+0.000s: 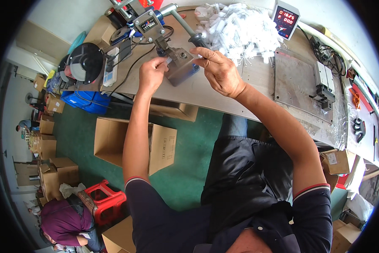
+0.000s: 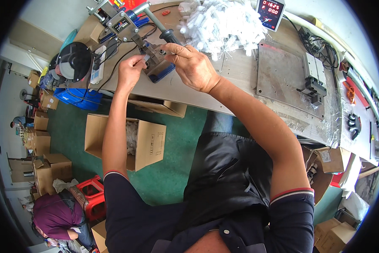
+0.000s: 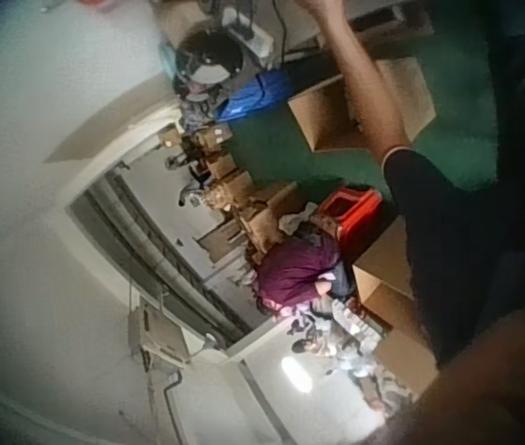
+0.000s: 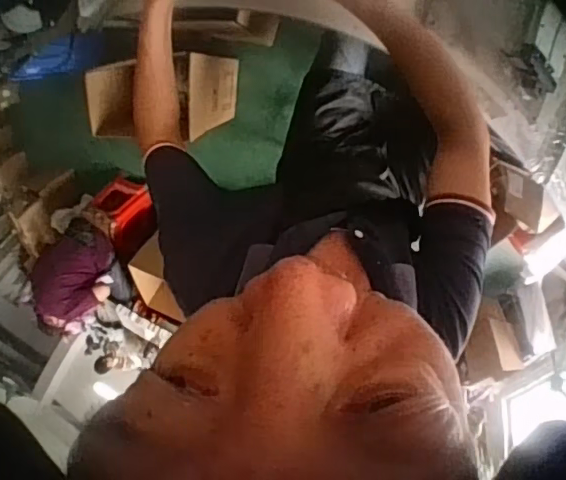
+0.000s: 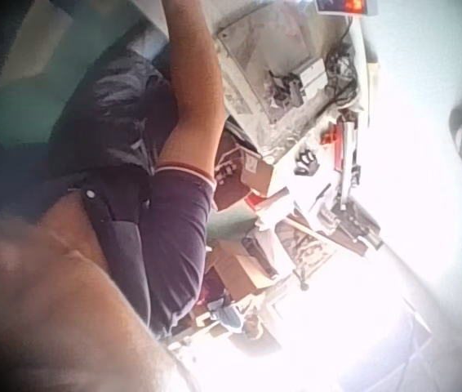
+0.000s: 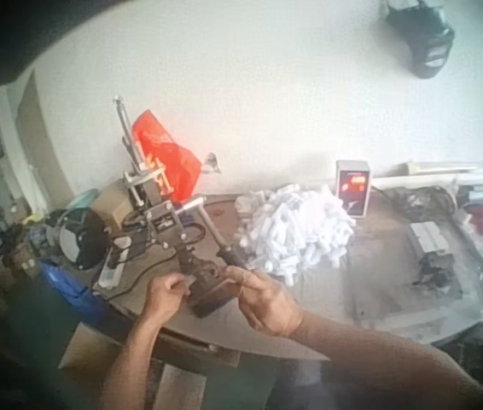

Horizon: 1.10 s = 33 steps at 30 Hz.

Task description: The person assembles small plastic components by hand, using tweezers to place them into a manual press jig, then pressing them together with a small press machine.

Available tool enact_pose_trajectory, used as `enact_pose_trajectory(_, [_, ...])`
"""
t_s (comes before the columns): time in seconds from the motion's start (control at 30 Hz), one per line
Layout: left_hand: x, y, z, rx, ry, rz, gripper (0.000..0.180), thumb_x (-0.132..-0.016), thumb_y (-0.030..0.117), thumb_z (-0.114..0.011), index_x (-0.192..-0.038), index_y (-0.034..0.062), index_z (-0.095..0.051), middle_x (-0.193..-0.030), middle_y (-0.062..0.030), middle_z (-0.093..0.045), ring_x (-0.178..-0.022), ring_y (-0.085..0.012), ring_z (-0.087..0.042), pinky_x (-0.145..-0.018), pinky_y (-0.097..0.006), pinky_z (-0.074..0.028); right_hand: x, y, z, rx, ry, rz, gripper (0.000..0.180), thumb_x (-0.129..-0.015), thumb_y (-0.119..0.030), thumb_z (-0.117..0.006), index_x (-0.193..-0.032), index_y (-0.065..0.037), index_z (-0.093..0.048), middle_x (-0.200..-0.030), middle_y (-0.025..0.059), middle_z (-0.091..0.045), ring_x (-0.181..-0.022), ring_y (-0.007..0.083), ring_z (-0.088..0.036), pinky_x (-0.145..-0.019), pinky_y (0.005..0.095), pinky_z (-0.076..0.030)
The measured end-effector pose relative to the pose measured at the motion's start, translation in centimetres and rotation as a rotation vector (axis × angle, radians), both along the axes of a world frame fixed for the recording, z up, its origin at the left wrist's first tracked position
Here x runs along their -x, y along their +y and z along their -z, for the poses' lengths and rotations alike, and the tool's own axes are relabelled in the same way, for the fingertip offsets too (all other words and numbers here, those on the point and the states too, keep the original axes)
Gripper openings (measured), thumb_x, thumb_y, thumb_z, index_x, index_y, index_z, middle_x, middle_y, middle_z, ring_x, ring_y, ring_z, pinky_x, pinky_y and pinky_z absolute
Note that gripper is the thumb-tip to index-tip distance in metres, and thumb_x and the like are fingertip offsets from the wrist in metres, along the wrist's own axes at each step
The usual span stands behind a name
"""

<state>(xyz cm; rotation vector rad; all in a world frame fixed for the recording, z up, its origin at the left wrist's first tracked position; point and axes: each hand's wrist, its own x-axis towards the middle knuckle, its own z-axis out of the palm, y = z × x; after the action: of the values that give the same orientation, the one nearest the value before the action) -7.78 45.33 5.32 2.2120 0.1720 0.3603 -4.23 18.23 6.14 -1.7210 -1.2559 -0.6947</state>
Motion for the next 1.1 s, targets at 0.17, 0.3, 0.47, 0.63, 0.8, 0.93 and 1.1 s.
enact_pose_trajectory(0.17, [-0.2,0.7,0.4,0.041,-0.004,-0.003,0.023,-0.098,0.004,-0.063,-0.116,-0.0041,-0.074,-0.087,-0.0026,-0.071,-0.078,-0.0084,-0.062,-0.073,-0.024,-0.048,-0.4,0.3,0.2,-0.043,-0.013,-0.034,0.027,-0.082,0.006,-0.064,-0.108,0.003,-0.071,-0.135,0.0086,-0.065,-0.092,0.0305,-0.067,-0.08,0.0383,-0.059])
enact_pose_trajectory(0.3, [-0.9,-0.5,0.7,0.102,-0.051,0.024,0.022,-0.098,0.007,-0.065,-0.115,-0.0033,-0.074,-0.087,-0.0029,-0.073,-0.079,-0.0078,-0.063,-0.073,-0.024,-0.049,-2.0,0.7,2.1,-0.177,-0.095,0.008,0.024,-0.085,0.005,-0.067,-0.109,0.002,-0.071,-0.135,0.0083,-0.065,-0.09,0.0303,-0.068,-0.079,0.0381,-0.06])
enact_pose_trajectory(0.47, [-0.1,1.0,2.2,0.235,-0.086,-0.018,0.022,-0.098,0.007,-0.066,-0.116,-0.0023,-0.075,-0.087,-0.0032,-0.073,-0.079,-0.0074,-0.063,-0.073,-0.024,-0.049,-0.9,0.7,2.0,-0.05,-0.076,0.001,0.005,-0.077,0.007,-0.06,-0.073,0.006,-0.058,-0.141,0.0223,-0.06,-0.108,0.0368,-0.069,-0.085,0.0413,-0.061])
enact_pose_trajectory(0.63, [-0.8,0.1,1.5,0.166,-0.078,-0.002,0.021,-0.098,0.008,-0.067,-0.115,-0.0019,-0.075,-0.088,-0.0038,-0.073,-0.079,-0.008,-0.063,-0.072,-0.025,-0.048,-0.4,-0.1,1.3,-0.089,-0.052,0.063,0.02,-0.088,-0.001,-0.063,-0.107,0.002,-0.07,-0.141,0.0049,-0.062,-0.088,0.0294,-0.068,-0.072,0.039,-0.061])
enact_pose_trajectory(0.8, [0.1,-1.6,1.0,-0.342,-0.21,-0.096,0.02,-0.093,0.006,-0.067,-0.111,0.005,-0.077,-0.091,-0.011,-0.076,-0.08,-0.0236,-0.073,-0.07,-0.034,-0.053,0.7,-1.1,-0.6,-0.011,0.005,0.078,0.02,-0.088,0.0,-0.06,-0.105,0.003,-0.07,-0.14,0.0074,-0.063,-0.088,0.0305,-0.069,-0.073,0.0398,-0.061])
enact_pose_trajectory(0.93, [0.5,-1.4,1.7,-0.613,-0.541,-0.094,0.02,-0.09,0.002,-0.069,-0.108,0.0068,-0.076,-0.098,-0.0132,-0.075,-0.086,-0.0354,-0.072,-0.075,-0.041,-0.057,1.2,-1.5,-3.2,0.004,-0.028,0.051,0.025,-0.088,0.0,-0.059,-0.11,0.003,-0.07,-0.138,0.0087,-0.063,-0.09,0.0306,-0.07,-0.075,0.0394,-0.061])
enact_pose_trajectory(1.1, [0.3,-1.2,2.5,-0.491,-0.5,-0.111,0.022,-0.09,0.001,-0.068,-0.109,0.0072,-0.076,-0.099,-0.0143,-0.075,-0.086,-0.0334,-0.073,-0.076,-0.039,-0.057,1.2,-1.1,-1.4,0.037,-0.029,0.048,0.027,-0.088,0.0,-0.059,-0.113,0.002,-0.07,-0.141,0.0079,-0.06,-0.092,0.0293,-0.069,-0.075,0.0384,-0.061])
